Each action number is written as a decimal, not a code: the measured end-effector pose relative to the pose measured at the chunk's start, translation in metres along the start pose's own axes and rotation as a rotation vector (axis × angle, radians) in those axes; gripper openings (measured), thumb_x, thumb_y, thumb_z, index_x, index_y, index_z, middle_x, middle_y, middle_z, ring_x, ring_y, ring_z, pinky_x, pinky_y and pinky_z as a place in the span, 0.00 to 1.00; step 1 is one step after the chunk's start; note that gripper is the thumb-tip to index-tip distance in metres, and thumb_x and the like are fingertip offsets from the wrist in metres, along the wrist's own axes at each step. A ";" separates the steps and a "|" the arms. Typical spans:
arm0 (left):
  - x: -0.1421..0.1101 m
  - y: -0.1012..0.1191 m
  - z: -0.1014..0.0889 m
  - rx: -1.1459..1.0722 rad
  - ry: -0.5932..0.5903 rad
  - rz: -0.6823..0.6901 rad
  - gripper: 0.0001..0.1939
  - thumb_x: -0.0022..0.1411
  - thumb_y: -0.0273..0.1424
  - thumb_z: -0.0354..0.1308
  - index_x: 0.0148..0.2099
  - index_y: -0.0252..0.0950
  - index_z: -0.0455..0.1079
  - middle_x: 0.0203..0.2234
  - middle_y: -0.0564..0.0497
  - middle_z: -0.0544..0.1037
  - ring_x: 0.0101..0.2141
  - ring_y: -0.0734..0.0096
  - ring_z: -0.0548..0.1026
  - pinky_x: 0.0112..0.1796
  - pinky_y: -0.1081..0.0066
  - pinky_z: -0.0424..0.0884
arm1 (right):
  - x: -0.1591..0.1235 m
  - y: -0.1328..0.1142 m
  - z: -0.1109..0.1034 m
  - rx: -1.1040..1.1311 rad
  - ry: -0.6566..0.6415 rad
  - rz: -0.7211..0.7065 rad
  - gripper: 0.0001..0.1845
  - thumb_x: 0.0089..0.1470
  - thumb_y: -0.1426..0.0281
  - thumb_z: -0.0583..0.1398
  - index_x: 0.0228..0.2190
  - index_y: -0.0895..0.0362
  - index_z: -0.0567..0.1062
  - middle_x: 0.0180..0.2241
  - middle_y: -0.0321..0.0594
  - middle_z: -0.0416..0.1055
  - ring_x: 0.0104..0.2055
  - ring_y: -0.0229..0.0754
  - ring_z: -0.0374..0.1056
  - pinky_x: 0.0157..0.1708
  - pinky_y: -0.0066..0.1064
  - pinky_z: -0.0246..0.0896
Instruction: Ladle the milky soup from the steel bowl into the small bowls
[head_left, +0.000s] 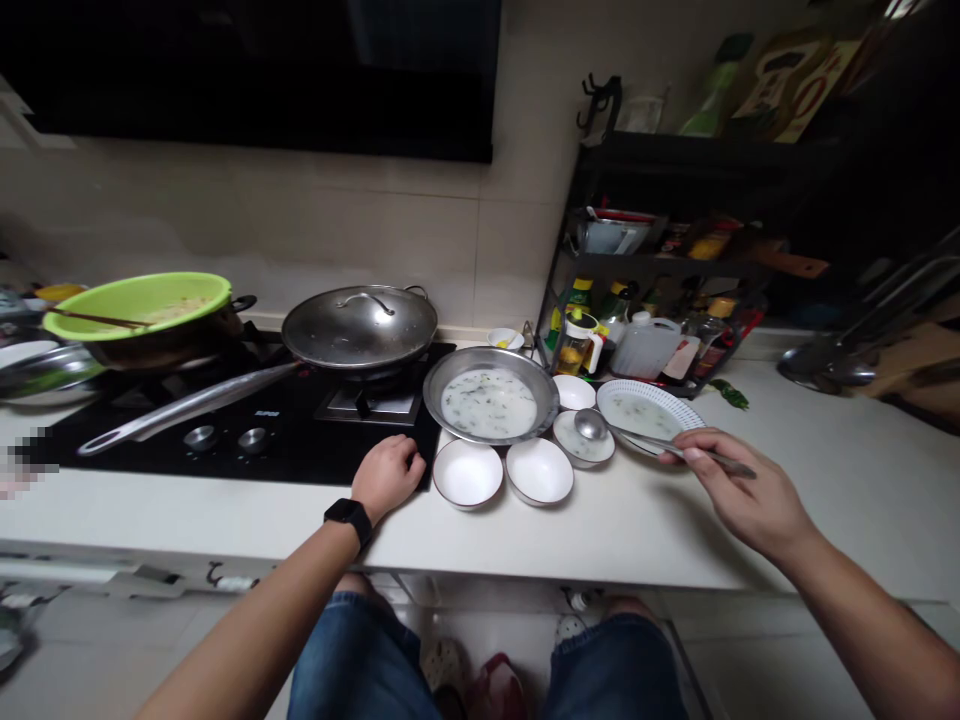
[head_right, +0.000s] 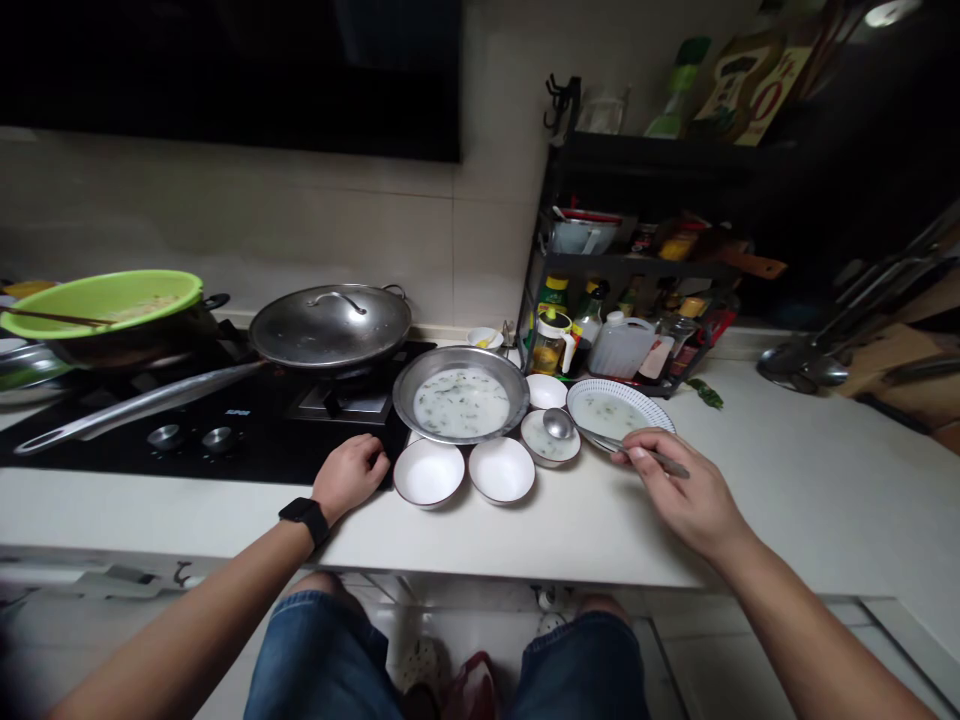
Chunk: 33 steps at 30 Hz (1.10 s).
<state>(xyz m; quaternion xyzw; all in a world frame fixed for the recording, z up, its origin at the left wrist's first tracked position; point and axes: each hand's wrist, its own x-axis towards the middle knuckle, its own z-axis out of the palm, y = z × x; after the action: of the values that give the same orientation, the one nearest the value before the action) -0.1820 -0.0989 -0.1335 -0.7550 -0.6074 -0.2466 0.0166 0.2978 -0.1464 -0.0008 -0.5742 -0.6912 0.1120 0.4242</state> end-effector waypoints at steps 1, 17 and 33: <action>0.000 0.000 0.000 0.000 0.000 -0.001 0.11 0.67 0.31 0.52 0.30 0.41 0.66 0.30 0.47 0.75 0.37 0.60 0.75 0.42 0.63 0.69 | -0.001 0.004 0.002 0.033 0.000 0.034 0.19 0.57 0.47 0.65 0.35 0.49 0.80 0.33 0.43 0.83 0.40 0.53 0.80 0.44 0.45 0.76; 0.000 -0.001 0.000 0.006 0.007 0.011 0.11 0.67 0.31 0.51 0.29 0.42 0.64 0.30 0.48 0.75 0.36 0.60 0.74 0.41 0.62 0.68 | 0.023 0.015 0.001 0.750 0.304 0.636 0.06 0.51 0.77 0.64 0.28 0.53 0.75 0.24 0.37 0.77 0.26 0.49 0.82 0.27 0.35 0.83; 0.000 0.001 0.000 -0.014 0.004 -0.004 0.11 0.67 0.30 0.52 0.29 0.41 0.66 0.30 0.47 0.75 0.36 0.60 0.74 0.41 0.62 0.68 | 0.090 -0.040 0.059 0.843 0.138 0.448 0.10 0.52 0.71 0.69 0.30 0.55 0.72 0.24 0.35 0.74 0.26 0.48 0.82 0.30 0.37 0.84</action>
<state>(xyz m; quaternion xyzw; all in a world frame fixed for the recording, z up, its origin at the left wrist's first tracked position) -0.1811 -0.0993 -0.1332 -0.7533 -0.6071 -0.2524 0.0119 0.2295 -0.0599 0.0300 -0.4929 -0.4151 0.4329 0.6303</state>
